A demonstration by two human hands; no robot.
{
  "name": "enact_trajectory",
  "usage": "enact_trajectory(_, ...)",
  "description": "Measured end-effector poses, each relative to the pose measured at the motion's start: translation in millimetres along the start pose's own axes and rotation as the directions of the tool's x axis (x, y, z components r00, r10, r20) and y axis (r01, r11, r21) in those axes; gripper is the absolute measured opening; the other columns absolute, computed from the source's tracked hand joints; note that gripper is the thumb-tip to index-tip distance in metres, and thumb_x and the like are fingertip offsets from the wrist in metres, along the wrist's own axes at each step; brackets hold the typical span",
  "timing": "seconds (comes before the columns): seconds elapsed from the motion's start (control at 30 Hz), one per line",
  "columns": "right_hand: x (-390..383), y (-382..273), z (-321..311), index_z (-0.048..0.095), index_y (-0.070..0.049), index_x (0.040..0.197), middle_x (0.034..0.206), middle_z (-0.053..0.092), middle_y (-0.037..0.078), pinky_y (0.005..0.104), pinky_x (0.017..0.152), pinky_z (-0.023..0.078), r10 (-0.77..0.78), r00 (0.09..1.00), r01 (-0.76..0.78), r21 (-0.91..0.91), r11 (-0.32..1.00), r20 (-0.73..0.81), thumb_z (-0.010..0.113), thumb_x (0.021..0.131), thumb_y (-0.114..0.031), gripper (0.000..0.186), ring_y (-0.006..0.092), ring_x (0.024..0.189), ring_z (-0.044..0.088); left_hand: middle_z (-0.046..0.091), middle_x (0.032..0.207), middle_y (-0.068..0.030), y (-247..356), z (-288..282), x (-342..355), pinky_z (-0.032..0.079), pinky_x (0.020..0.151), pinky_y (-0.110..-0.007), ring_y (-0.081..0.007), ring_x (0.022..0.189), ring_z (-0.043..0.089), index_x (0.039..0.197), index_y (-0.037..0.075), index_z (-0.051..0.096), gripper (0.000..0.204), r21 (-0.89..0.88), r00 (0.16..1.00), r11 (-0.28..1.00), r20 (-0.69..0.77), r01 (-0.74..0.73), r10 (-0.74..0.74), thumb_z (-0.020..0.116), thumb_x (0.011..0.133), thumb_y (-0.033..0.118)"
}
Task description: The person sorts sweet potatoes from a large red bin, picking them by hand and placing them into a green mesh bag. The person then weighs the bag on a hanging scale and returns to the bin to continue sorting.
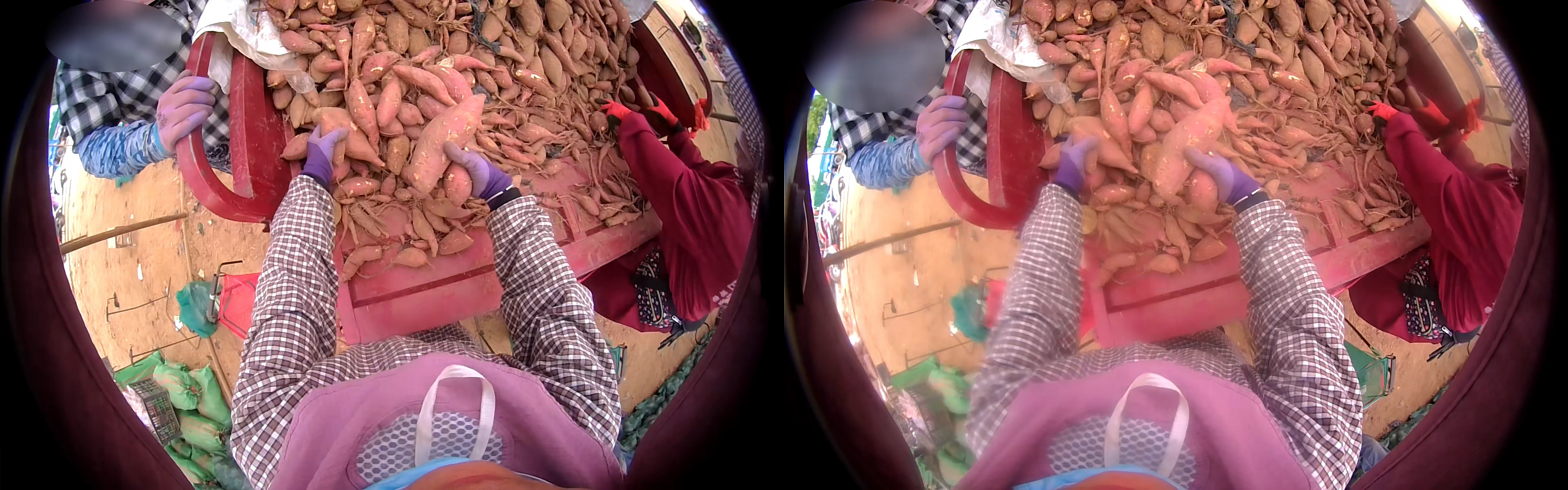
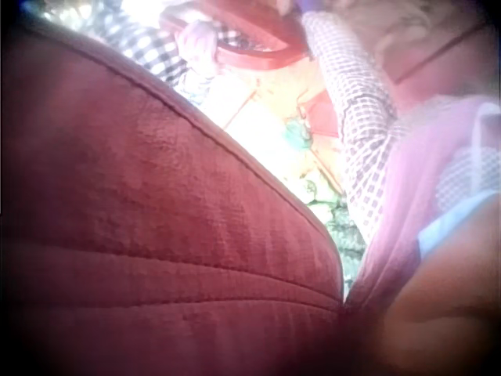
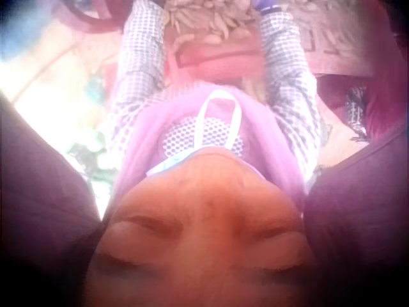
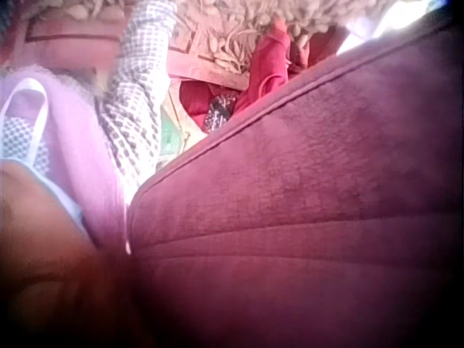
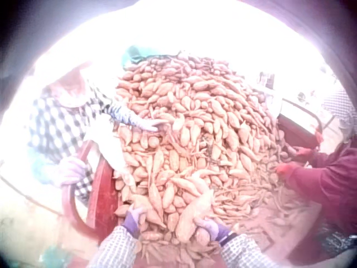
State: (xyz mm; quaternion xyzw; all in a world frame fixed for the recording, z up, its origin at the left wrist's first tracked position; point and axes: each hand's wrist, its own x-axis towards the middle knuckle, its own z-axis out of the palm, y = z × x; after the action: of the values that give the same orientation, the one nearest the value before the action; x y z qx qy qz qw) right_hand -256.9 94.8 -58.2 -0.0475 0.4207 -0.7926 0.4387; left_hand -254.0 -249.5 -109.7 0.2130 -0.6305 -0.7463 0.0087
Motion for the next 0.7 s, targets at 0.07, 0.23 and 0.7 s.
enact_trajectory(0.07,9,13,10,0.052,0.000,0.135,0.126,0.061,0.009,0.0314,0.097,0.046,0.017,1.000,-0.017,0.117,0.993,0.002,0.061,0.097,-0.035,0.053,0.0168,0.113,0.059,0.066,0.105,-0.0084,0,-5,-22,0.052,0.085,-0.032,-0.0202,0.096,0.063,0.117,-0.001,0.061,0.038,-0.312,1.000,0.950,0.017,0.022,-0.017,0.070,0.083,0.014)
enact_trajectory(0.23,72,42,21,0.050,0.000,0.137,0.129,0.060,0.009,0.0317,0.101,0.043,-0.015,0.993,-0.003,-0.153,0.988,-0.115,0.063,0.094,-0.039,0.060,0.0176,0.117,0.055,0.066,0.109,-0.0083,31,-16,-21,0.050,0.092,-0.032,-0.0240,0.101,0.063,0.118,0.003,0.062,0.035,-0.559,0.924,0.747,0.327,0.360,-0.200,0.065,0.089,0.022)
enact_trajectory(0.7,-4,65,135,0.054,0.002,0.132,0.121,0.063,0.009,0.0304,0.097,0.047,-0.160,0.981,0.121,-0.291,0.949,-0.114,0.071,0.090,-0.029,0.055,0.0177,0.110,0.059,0.064,0.094,-0.0038,-1,-2,-106,0.051,0.078,-0.027,-0.0146,0.084,0.062,0.109,0.000,0.063,0.028,-0.364,0.925,0.922,0.291,-0.131,0.246,0.061,0.089,0.021)
